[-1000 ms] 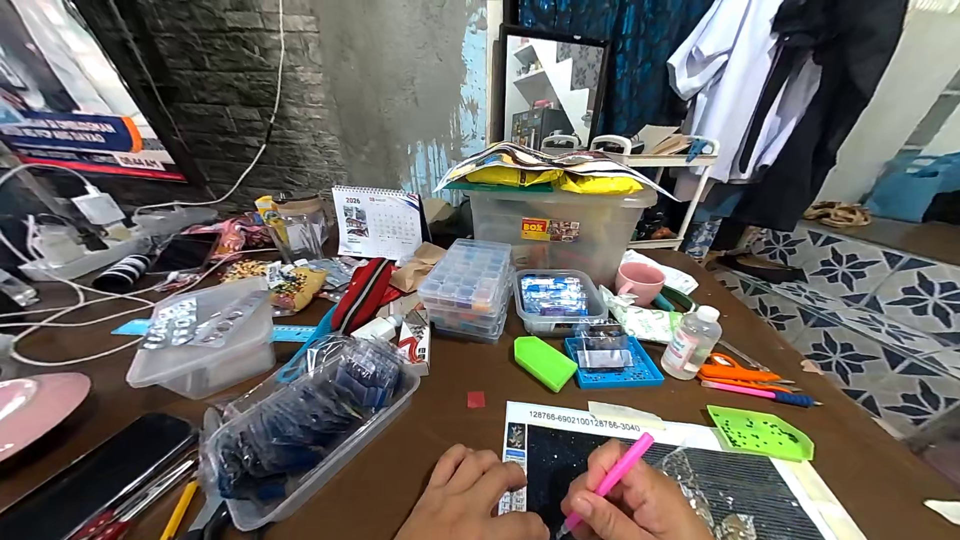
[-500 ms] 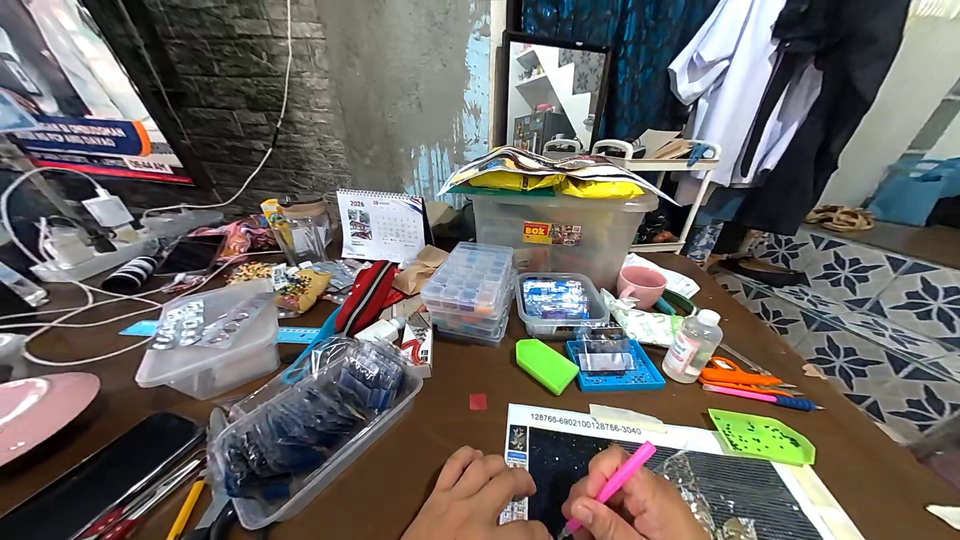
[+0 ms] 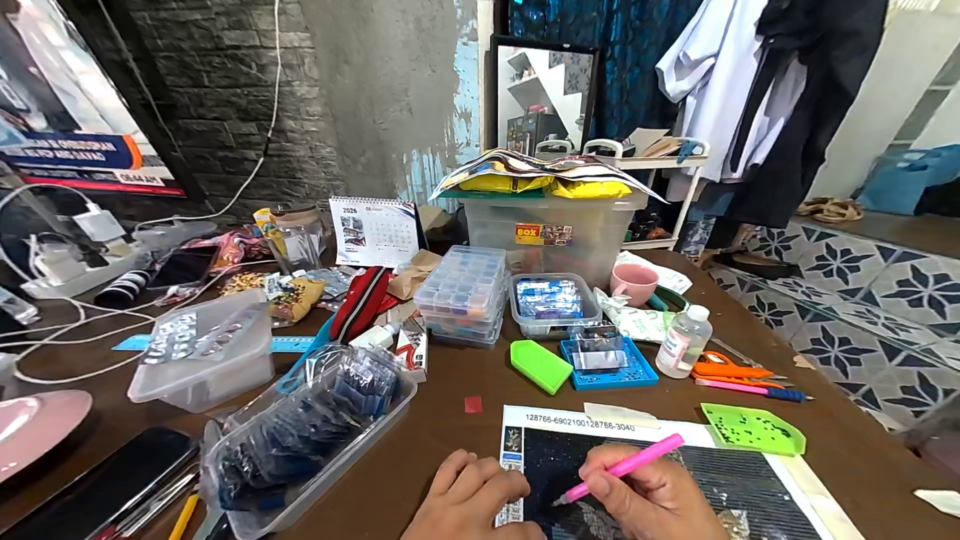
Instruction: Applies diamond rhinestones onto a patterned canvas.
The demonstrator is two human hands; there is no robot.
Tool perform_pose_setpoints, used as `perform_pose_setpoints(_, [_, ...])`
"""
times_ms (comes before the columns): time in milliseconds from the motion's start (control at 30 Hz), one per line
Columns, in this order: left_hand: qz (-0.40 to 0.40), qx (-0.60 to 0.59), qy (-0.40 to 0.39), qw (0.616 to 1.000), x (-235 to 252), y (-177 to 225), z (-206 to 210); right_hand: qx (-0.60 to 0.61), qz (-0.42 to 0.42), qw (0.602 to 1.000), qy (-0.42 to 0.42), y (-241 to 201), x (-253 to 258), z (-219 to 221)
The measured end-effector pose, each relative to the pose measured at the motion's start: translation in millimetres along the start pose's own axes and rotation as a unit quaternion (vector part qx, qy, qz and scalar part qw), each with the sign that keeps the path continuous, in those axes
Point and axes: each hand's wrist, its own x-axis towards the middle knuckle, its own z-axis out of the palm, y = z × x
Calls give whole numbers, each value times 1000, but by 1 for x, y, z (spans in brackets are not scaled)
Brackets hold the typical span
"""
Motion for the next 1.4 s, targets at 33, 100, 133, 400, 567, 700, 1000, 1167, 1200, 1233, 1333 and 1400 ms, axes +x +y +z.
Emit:
perform_pose_setpoints(33, [0,1,-1,1000,0,0,0,5,26,1000,7,-3,-1,0])
perform_pose_setpoints(100, [0,4,-7,1000,0,0,-1,11,76,997,6,-9,-2,0])
perform_pose_setpoints(133, [0,6,-10,1000,0,0,-1,16,93,996,-4,-10,-3,-1])
perform_pose_setpoints(400, [-6,31,-8,999,0,3,-3,41,106,993,-27,-10,-4,-2])
perform_pose_setpoints(567, [-14,41,-3,999,-1,1,-2,60,102,992,-44,-6,-6,-2])
perform_pose_setpoints(700, [-24,31,-9,999,0,1,-3,52,103,992,-47,-7,-7,-2])
perform_pose_setpoints(1000, [-32,32,-13,999,0,2,-2,42,75,995,-57,-4,-7,-2])
perform_pose_setpoints(1167, [-21,39,-3,999,0,2,0,32,54,996,-67,-2,-7,-2])
perform_pose_setpoints(1200, [-19,40,-3,999,0,2,0,30,50,996,-67,-2,-7,-2])
perform_pose_setpoints(1233, [-17,40,-4,999,0,2,0,29,48,996,-68,-2,-7,-2])
perform_pose_setpoints(1333, [-19,40,-8,999,-1,2,1,26,46,996,-70,-1,-7,-2])
perform_pose_setpoints(1400, [-22,40,-10,999,-1,3,1,24,43,996,-71,-2,-7,-2])
